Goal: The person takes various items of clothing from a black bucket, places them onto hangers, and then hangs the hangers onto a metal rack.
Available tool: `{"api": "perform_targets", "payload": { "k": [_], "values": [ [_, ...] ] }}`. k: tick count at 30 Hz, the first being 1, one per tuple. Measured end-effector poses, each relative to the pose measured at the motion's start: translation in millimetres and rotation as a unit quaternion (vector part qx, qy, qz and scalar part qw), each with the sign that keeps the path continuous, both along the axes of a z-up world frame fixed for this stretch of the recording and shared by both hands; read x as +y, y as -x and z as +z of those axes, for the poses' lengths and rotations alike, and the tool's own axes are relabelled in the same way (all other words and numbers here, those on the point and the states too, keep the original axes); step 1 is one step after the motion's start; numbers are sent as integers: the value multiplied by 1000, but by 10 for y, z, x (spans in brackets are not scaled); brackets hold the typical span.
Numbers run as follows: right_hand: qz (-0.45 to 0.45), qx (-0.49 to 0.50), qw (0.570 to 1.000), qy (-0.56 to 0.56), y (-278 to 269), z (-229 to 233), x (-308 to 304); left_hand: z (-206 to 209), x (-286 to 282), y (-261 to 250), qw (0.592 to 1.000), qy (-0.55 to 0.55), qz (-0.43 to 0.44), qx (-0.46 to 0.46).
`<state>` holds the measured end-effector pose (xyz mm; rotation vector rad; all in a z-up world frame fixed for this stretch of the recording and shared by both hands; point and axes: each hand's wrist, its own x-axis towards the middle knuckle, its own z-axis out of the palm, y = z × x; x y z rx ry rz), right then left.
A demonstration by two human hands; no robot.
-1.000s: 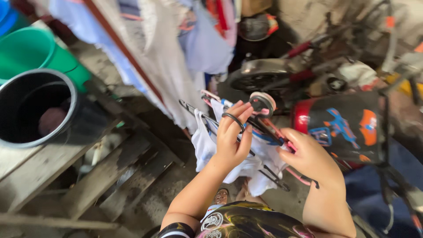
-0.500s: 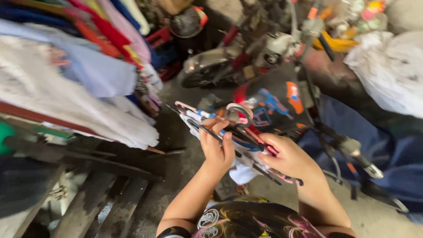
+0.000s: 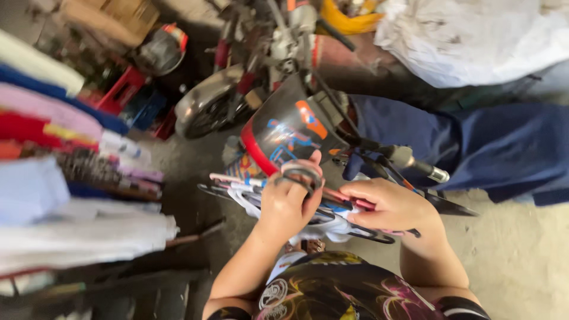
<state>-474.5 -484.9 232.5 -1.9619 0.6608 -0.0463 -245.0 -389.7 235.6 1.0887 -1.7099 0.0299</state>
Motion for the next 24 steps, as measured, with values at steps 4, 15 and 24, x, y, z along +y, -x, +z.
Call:
{"api": "perform_targets", "payload": {
  "k": [4, 15, 24],
  "values": [
    [31, -58, 997, 46, 215, 25, 3, -6, -118, 135, 998, -38, -48, 8],
    [43, -96, 993, -50, 802, -65, -308, 8, -332, 636, 998, -55, -28, -32],
    [94, -199, 972, -82, 1403, -284, -547, -31, -280, 1409, 986, -104, 117, -53]
  ]
}}
